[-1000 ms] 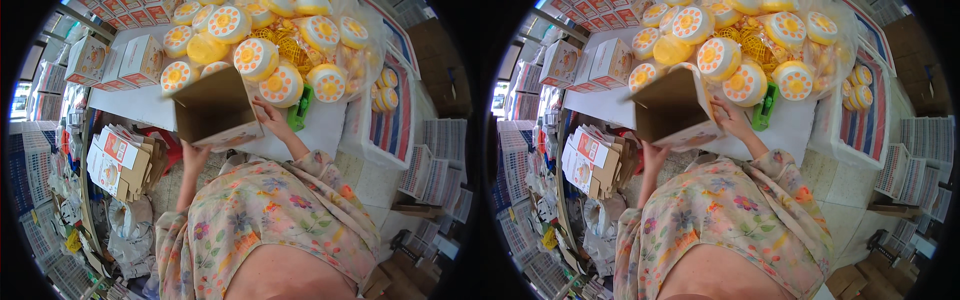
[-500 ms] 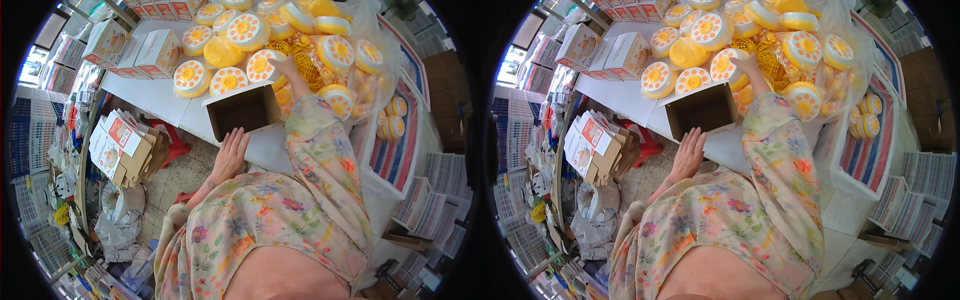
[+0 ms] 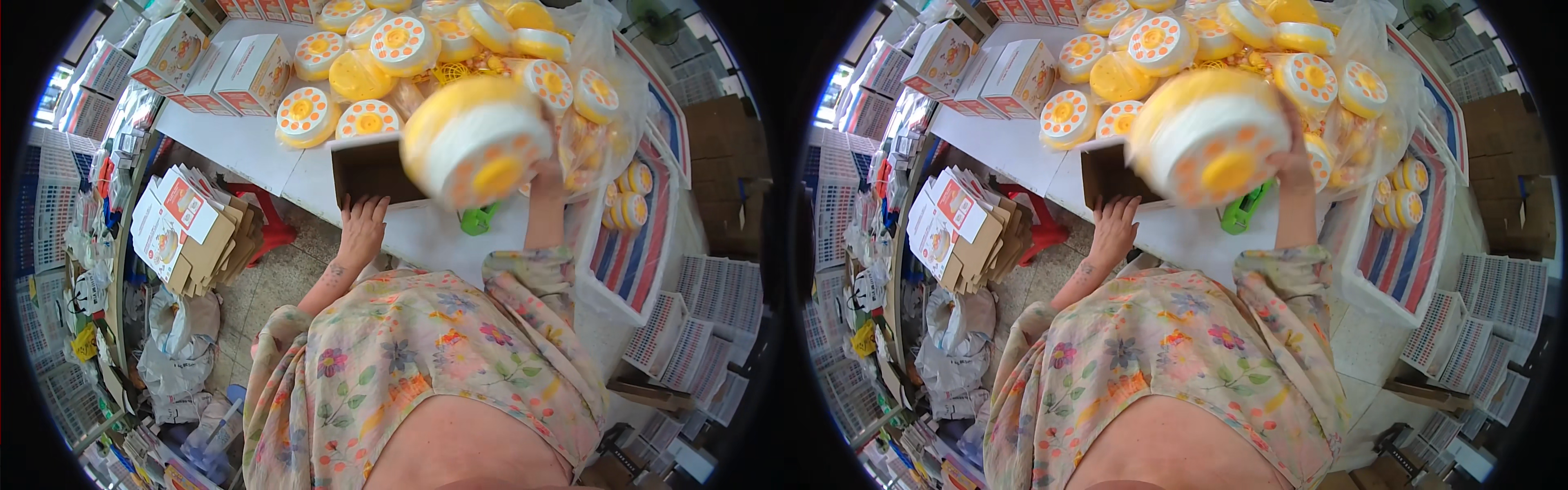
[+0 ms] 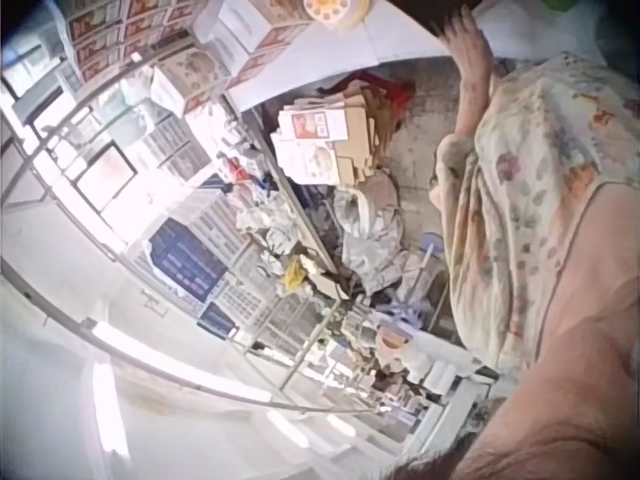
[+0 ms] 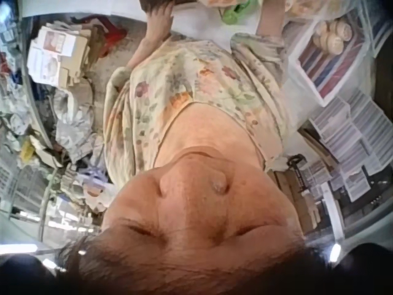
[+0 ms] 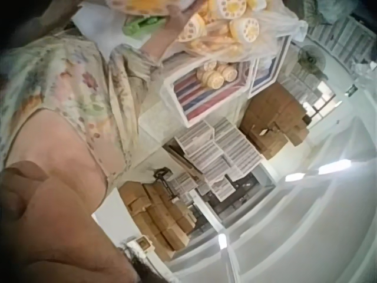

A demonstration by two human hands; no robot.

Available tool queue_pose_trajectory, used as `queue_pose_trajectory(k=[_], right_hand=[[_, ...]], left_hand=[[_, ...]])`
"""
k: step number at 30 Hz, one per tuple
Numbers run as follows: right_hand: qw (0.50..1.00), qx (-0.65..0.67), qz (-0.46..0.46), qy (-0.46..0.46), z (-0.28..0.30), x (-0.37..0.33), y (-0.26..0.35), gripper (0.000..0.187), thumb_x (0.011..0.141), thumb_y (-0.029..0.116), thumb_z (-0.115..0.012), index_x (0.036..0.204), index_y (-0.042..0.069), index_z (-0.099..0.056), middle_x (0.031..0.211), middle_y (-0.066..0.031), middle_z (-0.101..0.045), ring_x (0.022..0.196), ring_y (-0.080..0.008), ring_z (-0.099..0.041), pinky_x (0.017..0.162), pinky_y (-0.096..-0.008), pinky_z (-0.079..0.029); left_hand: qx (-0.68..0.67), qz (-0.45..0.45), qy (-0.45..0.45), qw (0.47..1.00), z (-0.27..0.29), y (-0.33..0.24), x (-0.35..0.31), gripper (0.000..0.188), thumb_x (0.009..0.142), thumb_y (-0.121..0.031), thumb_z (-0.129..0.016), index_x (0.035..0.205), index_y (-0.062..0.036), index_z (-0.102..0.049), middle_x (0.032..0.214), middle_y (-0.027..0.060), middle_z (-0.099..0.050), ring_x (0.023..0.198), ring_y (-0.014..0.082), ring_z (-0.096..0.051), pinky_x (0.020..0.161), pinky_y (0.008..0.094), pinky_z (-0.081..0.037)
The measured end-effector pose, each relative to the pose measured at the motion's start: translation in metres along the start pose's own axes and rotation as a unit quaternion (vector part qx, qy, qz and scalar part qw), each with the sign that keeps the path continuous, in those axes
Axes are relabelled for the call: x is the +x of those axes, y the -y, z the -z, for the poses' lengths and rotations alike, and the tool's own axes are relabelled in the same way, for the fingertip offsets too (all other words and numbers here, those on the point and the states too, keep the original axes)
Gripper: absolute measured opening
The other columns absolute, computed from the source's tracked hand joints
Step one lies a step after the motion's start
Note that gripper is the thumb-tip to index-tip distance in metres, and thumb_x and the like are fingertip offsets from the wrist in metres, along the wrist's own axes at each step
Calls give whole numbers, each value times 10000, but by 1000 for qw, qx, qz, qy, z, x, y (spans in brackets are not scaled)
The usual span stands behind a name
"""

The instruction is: The person packs toy components into cardboard boxes by assembling the boxes, placing plastic toy parts inside, closing each box, and taping it shut with tape from a dispenser.

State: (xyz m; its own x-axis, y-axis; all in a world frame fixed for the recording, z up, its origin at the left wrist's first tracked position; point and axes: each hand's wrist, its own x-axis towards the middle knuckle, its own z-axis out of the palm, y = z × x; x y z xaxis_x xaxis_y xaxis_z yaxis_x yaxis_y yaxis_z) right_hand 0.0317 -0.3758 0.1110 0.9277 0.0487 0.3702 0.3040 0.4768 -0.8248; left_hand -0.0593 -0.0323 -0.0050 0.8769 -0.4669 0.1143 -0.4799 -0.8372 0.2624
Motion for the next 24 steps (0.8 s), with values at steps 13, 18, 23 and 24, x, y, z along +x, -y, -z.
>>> queue_pose_trajectory(k=[13,18,23,24], right_hand=[[853,-423,42,303,-113,26,-33,747,653,158,-809,1351,161,-543,1291,-128,-532,1247,-295,-484,1045,-391,-402],[704,-563,24,432,-113,28,-84,753,611,211,-811,1320,212,-558,1222,-166,-530,1185,-335,-508,1002,-438,-427],[674,-598,-12,434,-106,18,-117,624,699,233,-777,1284,176,-569,1266,-169,-517,1215,-349,-495,999,-463,-426],[667,-612,11,425,-107,14,-113,596,722,233,-766,1280,166,-569,1278,-164,-515,1222,-353,-491,996,-466,-427]], left_hand=[[-1,-15,16,1000,-3,8,-7,575,816,-195,-666,1359,-127,-492,1320,118,-510,1273,289,-439,1116,506,-288],[-3,-15,-27,1000,1,6,0,589,733,-130,-702,1292,-89,-522,1327,141,-473,1256,322,-434,1094,517,-301],[40,-2,-26,999,6,-1,5,516,747,-164,-726,1227,-93,-548,1406,156,-422,1319,340,-396,1052,532,-332],[38,-4,-26,999,8,-3,10,516,747,-164,-726,1227,-93,-548,1406,156,-422,1319,340,-396,1052,532,-332]])
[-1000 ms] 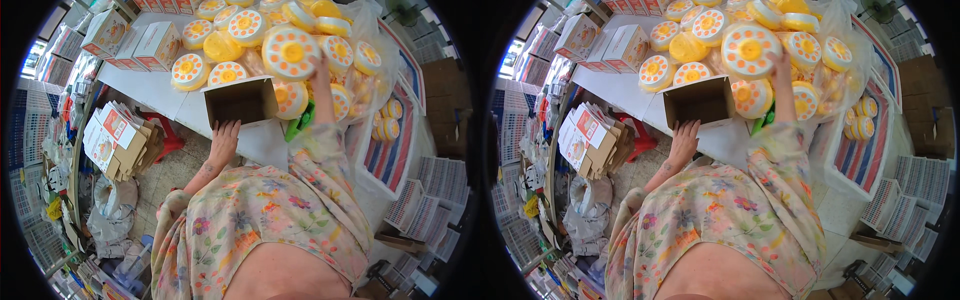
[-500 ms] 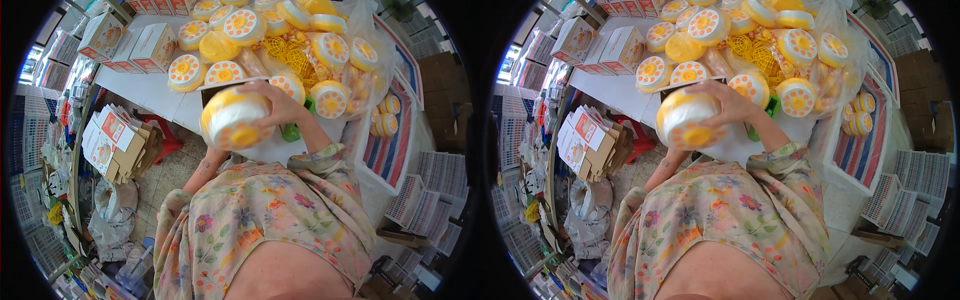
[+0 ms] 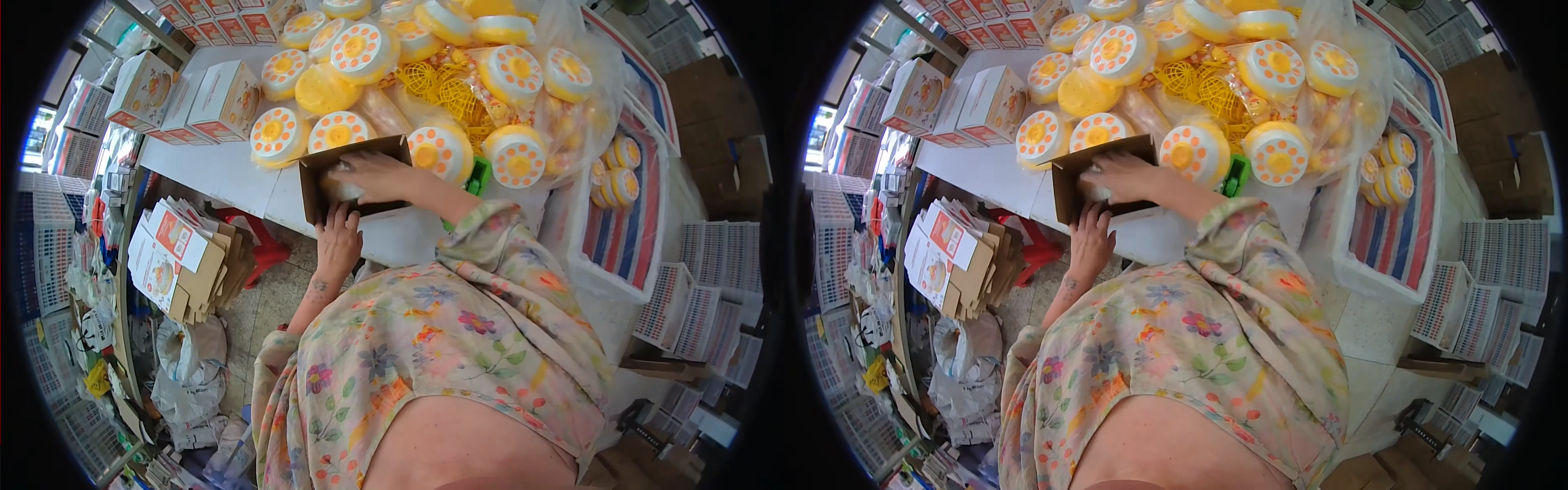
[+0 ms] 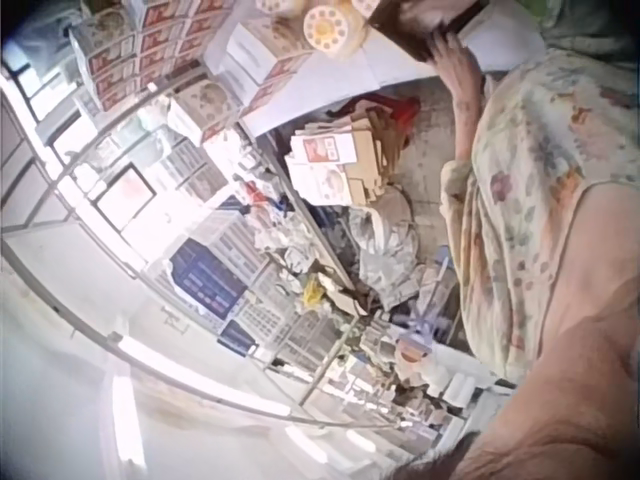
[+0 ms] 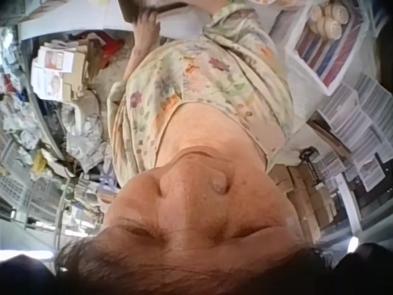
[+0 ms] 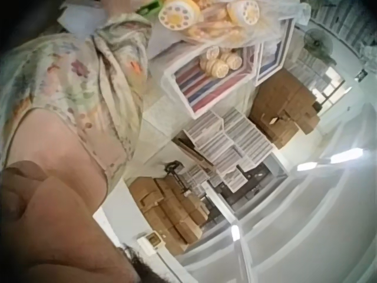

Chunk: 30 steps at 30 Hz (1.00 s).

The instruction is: The person packs toy components into cardboard boxes by assembling the boxes, placing plastic toy parts inside, closing each box, and taping it shut with tape from a dispenser.

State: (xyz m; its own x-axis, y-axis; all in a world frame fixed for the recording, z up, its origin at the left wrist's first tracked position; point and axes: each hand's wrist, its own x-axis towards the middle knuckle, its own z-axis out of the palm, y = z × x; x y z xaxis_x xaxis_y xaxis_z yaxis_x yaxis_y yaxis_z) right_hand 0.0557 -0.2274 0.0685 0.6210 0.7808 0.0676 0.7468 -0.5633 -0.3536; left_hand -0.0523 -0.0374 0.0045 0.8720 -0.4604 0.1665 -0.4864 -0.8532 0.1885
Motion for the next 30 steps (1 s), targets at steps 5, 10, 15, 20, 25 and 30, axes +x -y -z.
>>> queue_pose_trajectory(k=[5,10,15,20,25,30], right_hand=[[938,332,-32,96,88,-56,-26,380,848,200,-697,1191,59,-614,1136,-116,-637,1077,-284,-596,914,-382,-475],[884,-8,-407,-228,50,-141,-187,374,818,211,-725,1147,61,-629,1058,-112,-646,1039,-273,-623,897,-407,-490],[828,-265,-454,-195,-8,-167,-247,405,799,243,-725,1155,79,-619,1108,-145,-606,1074,-319,-602,911,-412,-482],[836,-90,-499,-212,24,-167,-250,422,817,240,-701,1208,104,-618,1158,-134,-613,1102,-316,-592,942,-405,-469],[771,402,-380,-316,86,-212,-191,534,789,196,-700,1304,103,-590,1306,-131,-589,1143,-273,-590,937,-403,-479],[811,534,-124,-204,121,-191,-70,540,770,184,-698,1286,54,-607,1247,-103,-632,1144,-199,-596,948,-352,-476]], left_hand=[[-16,84,67,994,5,-5,11,480,744,-225,-753,1164,-83,-570,1444,163,-394,1323,335,-403,988,497,-374],[-34,63,41,997,7,-6,12,506,739,-272,-777,1167,-84,-583,1461,177,-383,1329,356,-397,990,508,-381],[-36,49,14,998,9,-1,9,457,753,-283,-770,1132,-76,-616,1453,181,-383,1297,365,-420,961,491,-410],[-48,124,95,987,12,-7,11,411,766,-299,-758,1084,-70,-634,1326,166,-482,1241,346,-443,912,467,-428],[-63,102,106,987,9,-4,15,415,787,-312,-743,1104,-63,-644,1098,172,-622,1060,330,-578,834,444,-479],[-202,179,198,942,17,3,47,534,798,-344,-757,1182,-2,-615,1112,222,-655,1043,371,-622,879,443,-500]])
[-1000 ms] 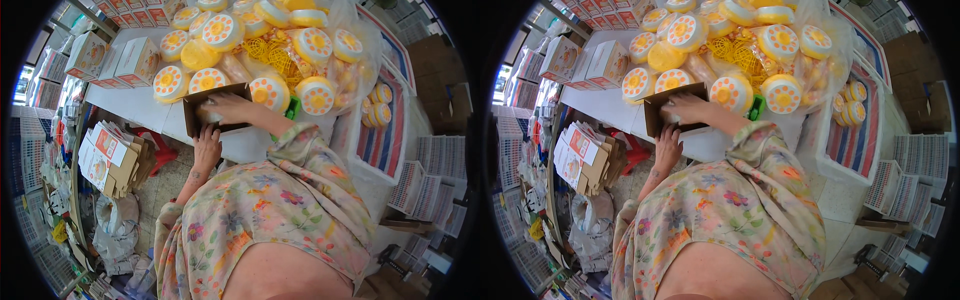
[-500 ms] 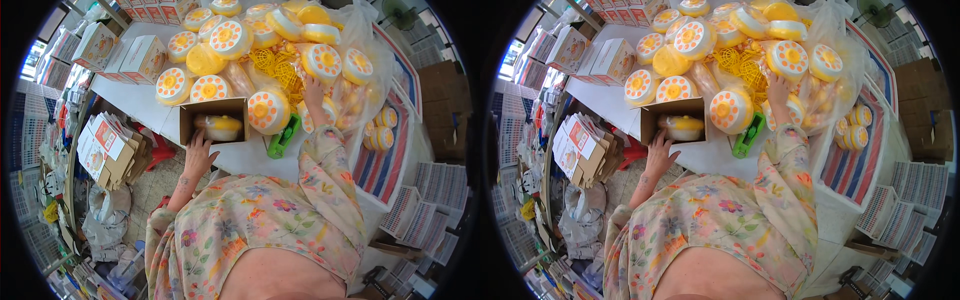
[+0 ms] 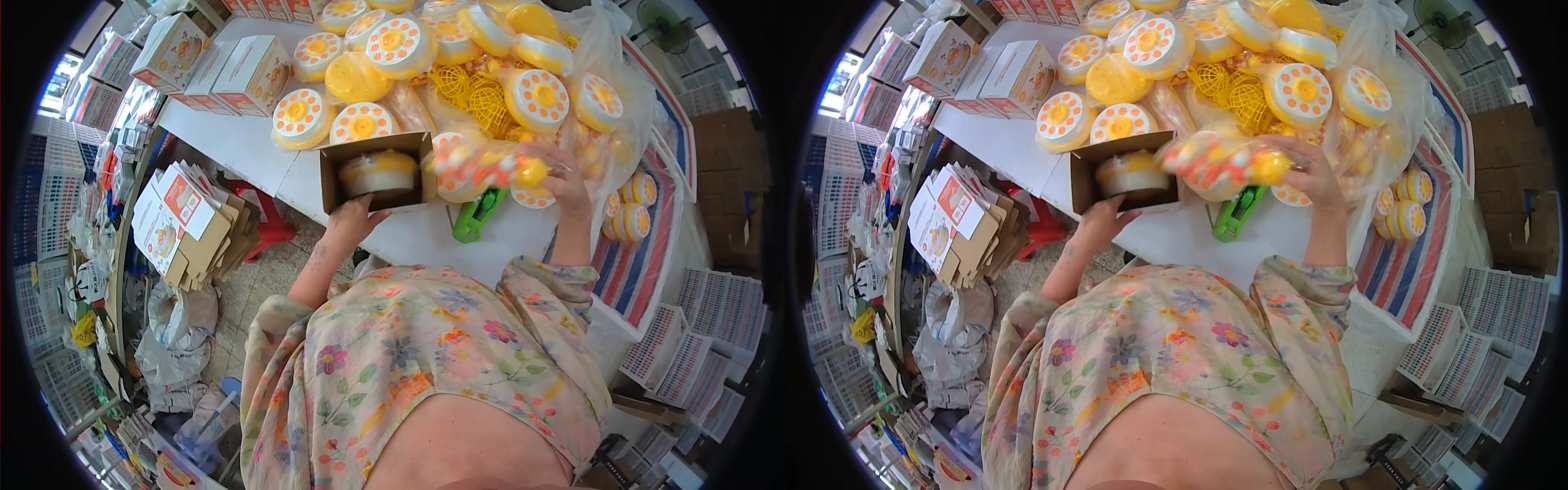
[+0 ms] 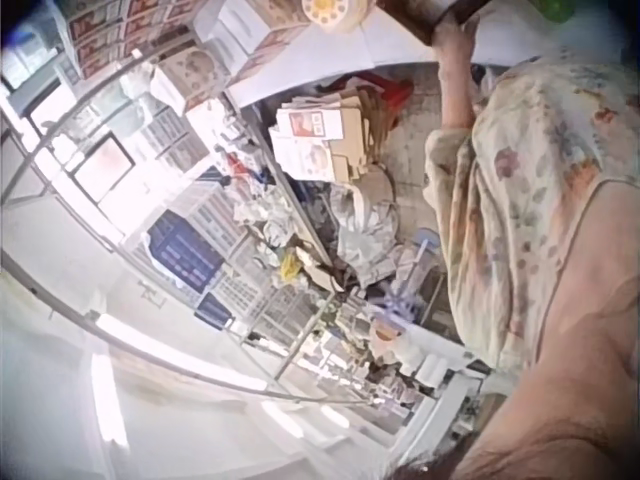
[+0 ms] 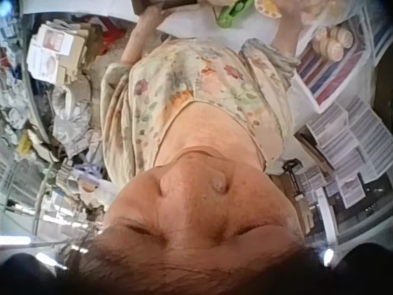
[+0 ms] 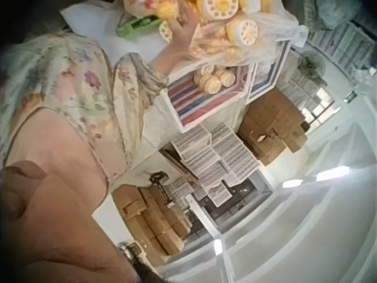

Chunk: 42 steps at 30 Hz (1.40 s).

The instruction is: The person packs toy components into cardboard boxes by assembling the boxes, placing plastic toy parts inside, closing each box, and taping it shut with tape from a dispenser.

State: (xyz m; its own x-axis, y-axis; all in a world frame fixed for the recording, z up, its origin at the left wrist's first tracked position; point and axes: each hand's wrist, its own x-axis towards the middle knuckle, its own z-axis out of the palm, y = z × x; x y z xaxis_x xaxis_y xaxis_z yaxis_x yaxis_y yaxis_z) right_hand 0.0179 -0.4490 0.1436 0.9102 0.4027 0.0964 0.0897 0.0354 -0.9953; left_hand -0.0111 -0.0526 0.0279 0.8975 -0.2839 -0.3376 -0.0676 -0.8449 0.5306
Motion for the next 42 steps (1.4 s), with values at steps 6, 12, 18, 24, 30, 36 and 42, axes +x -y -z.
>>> queue_pose_trajectory(k=[6,12,18,24,30,36,42], right_hand=[[936,-314,37,157,-109,59,23,480,720,254,-699,1163,70,-680,1047,-113,-688,1012,-262,-643,888,-361,-497],[832,-488,-55,257,-147,111,1,482,716,345,-683,1137,110,-695,1019,-151,-688,970,-315,-634,850,-364,-505],[823,-461,-117,312,-175,127,-46,513,734,384,-677,1159,98,-668,1075,-174,-679,1003,-321,-634,857,-358,-506],[918,-269,-166,239,-192,116,-104,679,805,449,-683,1311,23,-531,1224,-204,-617,1115,-258,-609,922,-320,-476],[936,-63,-244,244,-192,115,-107,902,815,592,-684,1388,-46,-406,1332,-200,-532,1218,-234,-530,998,-312,-425],[935,-87,-265,219,-189,108,-104,900,810,573,-701,1400,-36,-399,1321,-206,-542,1219,-247,-533,996,-318,-432],[943,-181,-107,259,-192,102,-126,830,819,474,-700,1394,-47,-404,1242,-207,-586,1148,-265,-577,958,-332,-461]], left_hand=[[-122,-75,32,989,1,18,2,719,699,-384,-843,1219,30,-569,1146,222,-659,1095,367,-624,941,423,-493],[-164,-21,18,986,1,20,3,832,633,-335,-890,1285,19,-514,1173,227,-645,1124,358,-613,951,422,-489],[-198,-14,29,980,0,21,8,899,645,-337,-892,1340,17,-445,1198,253,-615,1169,350,-588,967,401,-479],[-138,-19,-166,976,1,-7,-18,862,689,-250,-856,1378,-28,-387,1177,215,-592,1170,375,-549,948,413,-488],[-85,-151,-252,952,19,-14,-24,677,736,-127,-782,1324,-62,-453,1134,165,-579,1095,369,-553,894,429,-500],[115,-119,-161,973,13,8,-26,277,791,-89,-665,1063,-70,-615,985,114,-616,990,325,-576,819,424,-511],[225,-57,-133,964,12,-6,-4,132,821,-114,-582,889,-104,-695,880,81,-638,970,289,-583,812,409,-506]])
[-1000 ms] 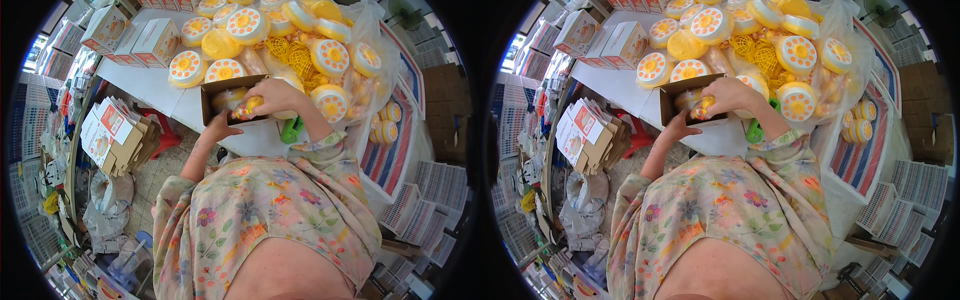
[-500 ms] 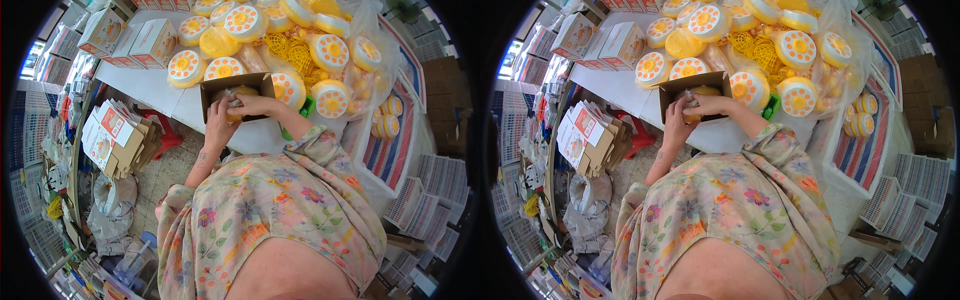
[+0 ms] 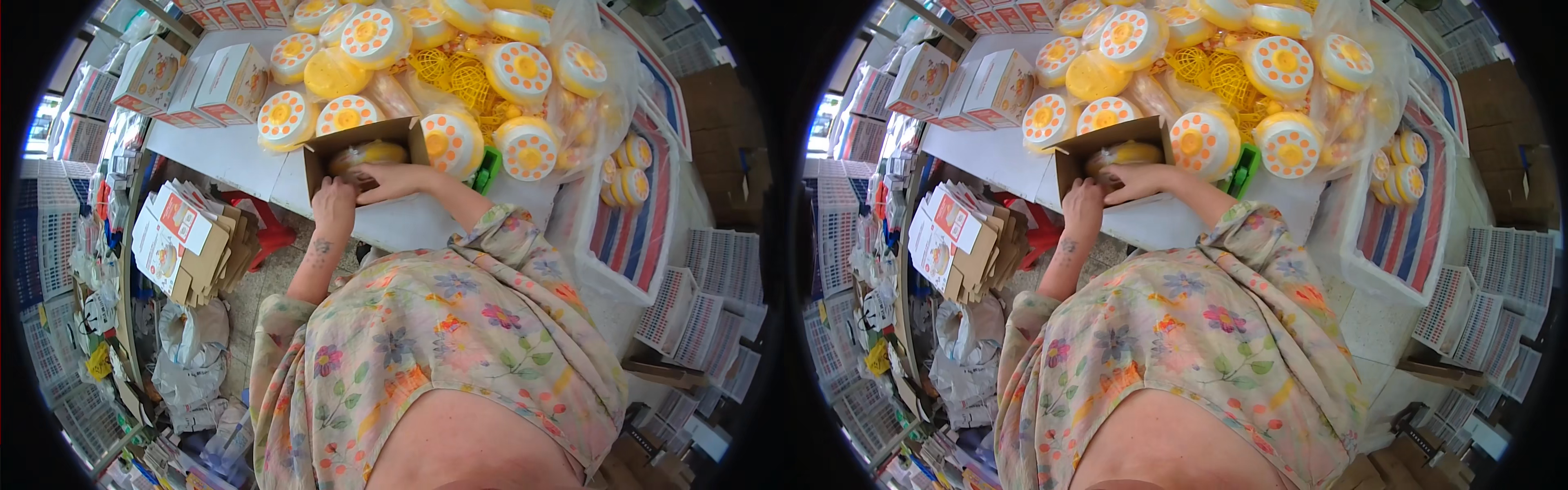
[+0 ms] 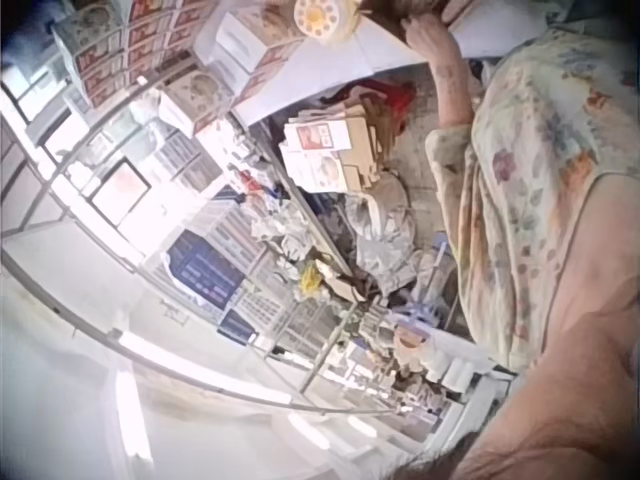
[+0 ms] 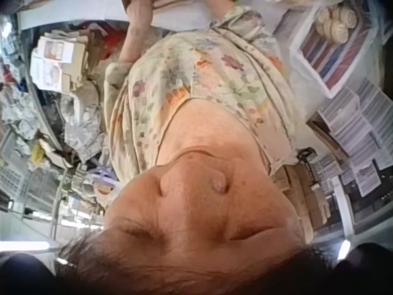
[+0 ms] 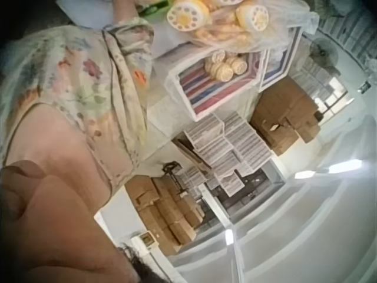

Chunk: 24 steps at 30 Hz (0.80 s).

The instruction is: The person packs toy components into cardboard boxes by assembling the boxes, placing plastic toy parts inside, closing each box, and taping it shut with tape from a dispenser.

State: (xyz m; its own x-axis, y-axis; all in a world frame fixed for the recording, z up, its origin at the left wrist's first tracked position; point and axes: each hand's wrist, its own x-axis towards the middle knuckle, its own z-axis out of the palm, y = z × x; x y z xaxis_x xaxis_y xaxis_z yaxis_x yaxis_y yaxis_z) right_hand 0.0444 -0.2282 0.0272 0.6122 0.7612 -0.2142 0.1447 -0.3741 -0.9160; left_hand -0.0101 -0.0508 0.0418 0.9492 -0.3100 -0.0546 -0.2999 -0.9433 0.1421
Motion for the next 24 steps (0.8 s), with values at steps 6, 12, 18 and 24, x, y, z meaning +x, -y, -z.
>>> queue_pose_trajectory(k=[6,12,18,24], right_hand=[[993,87,74,37,41,-60,75,467,891,258,-667,1260,-11,-570,1173,-128,-649,1056,-182,-627,902,-308,-498],[923,144,-37,-354,162,-86,-20,264,900,110,-660,1141,2,-648,1054,-76,-697,948,-141,-661,862,-279,-514],[839,-253,-219,-430,221,-65,-165,316,826,146,-698,1134,81,-667,1120,-140,-670,1021,-259,-643,903,-378,-509],[735,-517,-151,-412,217,-35,-196,425,801,139,-688,1221,159,-629,1311,-169,-546,1215,-361,-512,1010,-473,-439]], left_hand=[[82,-5,63,995,13,3,3,153,792,-91,-581,879,-95,-706,925,91,-639,1010,285,-567,869,429,-478],[0,-60,-145,988,18,-5,-10,270,770,-13,-573,1023,-54,-661,1062,118,-612,1080,321,-559,882,430,-487],[-92,-75,-148,982,22,-15,-34,382,786,8,-567,1155,-65,-636,1205,114,-586,1136,325,-549,961,407,-468],[-116,-61,-95,987,15,-14,-37,367,790,2,-576,1145,-67,-643,1210,108,-588,1131,303,-553,959,400,-471]])
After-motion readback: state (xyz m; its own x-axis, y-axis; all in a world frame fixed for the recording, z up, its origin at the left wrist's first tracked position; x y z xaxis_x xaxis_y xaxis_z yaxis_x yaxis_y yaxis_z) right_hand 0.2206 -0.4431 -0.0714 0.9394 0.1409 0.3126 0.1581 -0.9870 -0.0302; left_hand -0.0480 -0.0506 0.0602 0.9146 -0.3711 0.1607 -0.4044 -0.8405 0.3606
